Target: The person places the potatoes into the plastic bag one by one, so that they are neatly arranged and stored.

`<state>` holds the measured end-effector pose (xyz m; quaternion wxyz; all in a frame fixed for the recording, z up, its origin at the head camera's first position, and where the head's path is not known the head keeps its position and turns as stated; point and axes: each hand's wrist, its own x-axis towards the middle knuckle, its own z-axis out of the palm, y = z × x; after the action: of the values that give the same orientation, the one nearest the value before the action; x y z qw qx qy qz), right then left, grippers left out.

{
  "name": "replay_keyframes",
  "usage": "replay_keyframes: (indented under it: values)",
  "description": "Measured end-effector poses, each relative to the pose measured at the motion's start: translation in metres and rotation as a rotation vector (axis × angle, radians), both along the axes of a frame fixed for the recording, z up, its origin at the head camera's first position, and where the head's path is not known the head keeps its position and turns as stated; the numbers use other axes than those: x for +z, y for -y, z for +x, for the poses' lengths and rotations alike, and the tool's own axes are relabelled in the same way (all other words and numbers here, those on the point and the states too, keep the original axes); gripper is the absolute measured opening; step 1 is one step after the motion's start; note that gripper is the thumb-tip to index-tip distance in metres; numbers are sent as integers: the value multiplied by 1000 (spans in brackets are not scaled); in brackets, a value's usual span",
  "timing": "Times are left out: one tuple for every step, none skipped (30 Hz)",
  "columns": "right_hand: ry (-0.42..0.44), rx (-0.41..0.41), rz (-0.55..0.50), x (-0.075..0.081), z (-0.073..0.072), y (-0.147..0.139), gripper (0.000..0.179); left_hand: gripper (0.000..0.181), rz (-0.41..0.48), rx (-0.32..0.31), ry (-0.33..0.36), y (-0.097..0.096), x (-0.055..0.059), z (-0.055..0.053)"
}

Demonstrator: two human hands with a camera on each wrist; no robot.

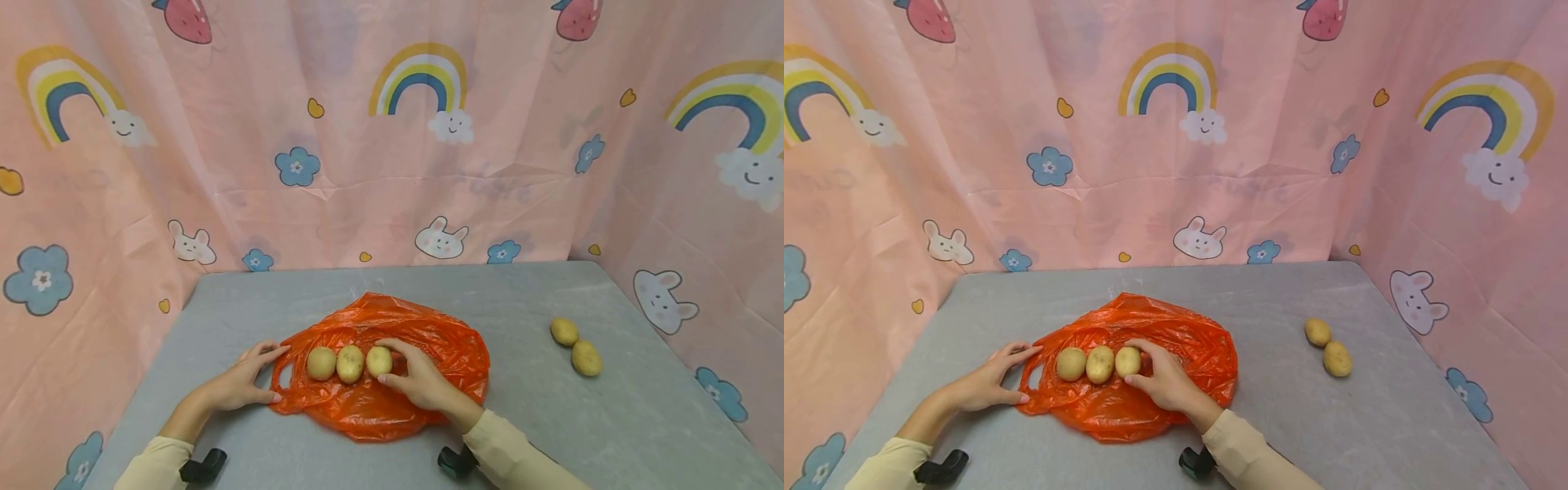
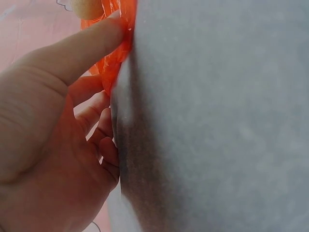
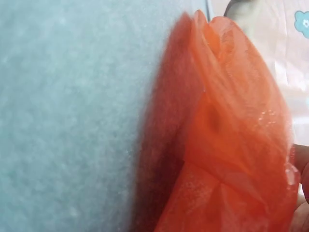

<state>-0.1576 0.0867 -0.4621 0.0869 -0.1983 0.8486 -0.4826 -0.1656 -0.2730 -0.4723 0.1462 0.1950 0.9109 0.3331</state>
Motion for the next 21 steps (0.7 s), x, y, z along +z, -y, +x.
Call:
replay_keyframes:
  values:
    - [-7, -8, 4, 0, 0, 1, 52, 86, 0, 0, 2, 0, 0, 0]
    - [-15, -15, 13, 0, -1, 2, 52, 86, 0, 1, 4, 0, 0, 0]
    - [-16, -24, 15, 0, -1, 2, 52, 86, -1, 1, 6, 0, 0, 0]
    - [-17, -32, 27, 0, -1, 3, 52, 86, 0, 1, 6, 0, 0, 0]
    - [-21, -40, 42, 1, -1, 4, 52, 86, 0, 1, 7, 0, 0, 0]
    - [-19, -50, 52, 1, -1, 5, 52, 87, 0, 1, 7, 0, 1, 0]
    - [-19, -56, 64, 1, -2, 6, 52, 87, 0, 0, 7, 0, 0, 0]
    - [-18, -60, 76, 1, -2, 6, 52, 87, 0, 0, 7, 0, 0, 0]
    - [-18, -63, 83, 1, -2, 7, 52, 87, 0, 0, 7, 0, 0, 0]
    - [-18, -68, 92, 0, -3, 8, 51, 87, -1, 0, 7, 0, 0, 0]
    - [-17, -70, 99, 0, -3, 8, 51, 87, -1, 1, 8, 0, 0, 0]
    - [-17, -72, 106, -1, -3, 8, 51, 87, -1, 1, 8, 0, 0, 0]
    - [-19, -73, 113, -2, -3, 9, 51, 87, 0, 1, 8, 0, -1, 0]
    - [-22, -72, 118, -3, -4, 9, 51, 87, 0, 1, 8, 0, -1, 0]
    - [-23, -72, 124, -4, -4, 9, 51, 87, 1, 1, 8, 0, -1, 0]
    - [-25, -72, 129, -4, -4, 10, 51, 87, 3, 1, 7, 0, -1, 0]
    - [-27, -71, 133, -5, -4, 10, 51, 87, 5, 1, 7, 0, -1, 0]
    - [-28, -72, 136, -5, -4, 10, 50, 87, 6, 1, 6, 0, -1, 0]
    - [-28, -71, 136, -5, -4, 10, 50, 87, 6, 1, 6, 0, -1, 0]
    - [-27, -71, 136, -5, -5, 10, 50, 87, 6, 2, 5, 0, -1, 0]
    - [-28, -72, 137, -5, -5, 10, 50, 86, 7, 3, 5, 0, -1, 0]
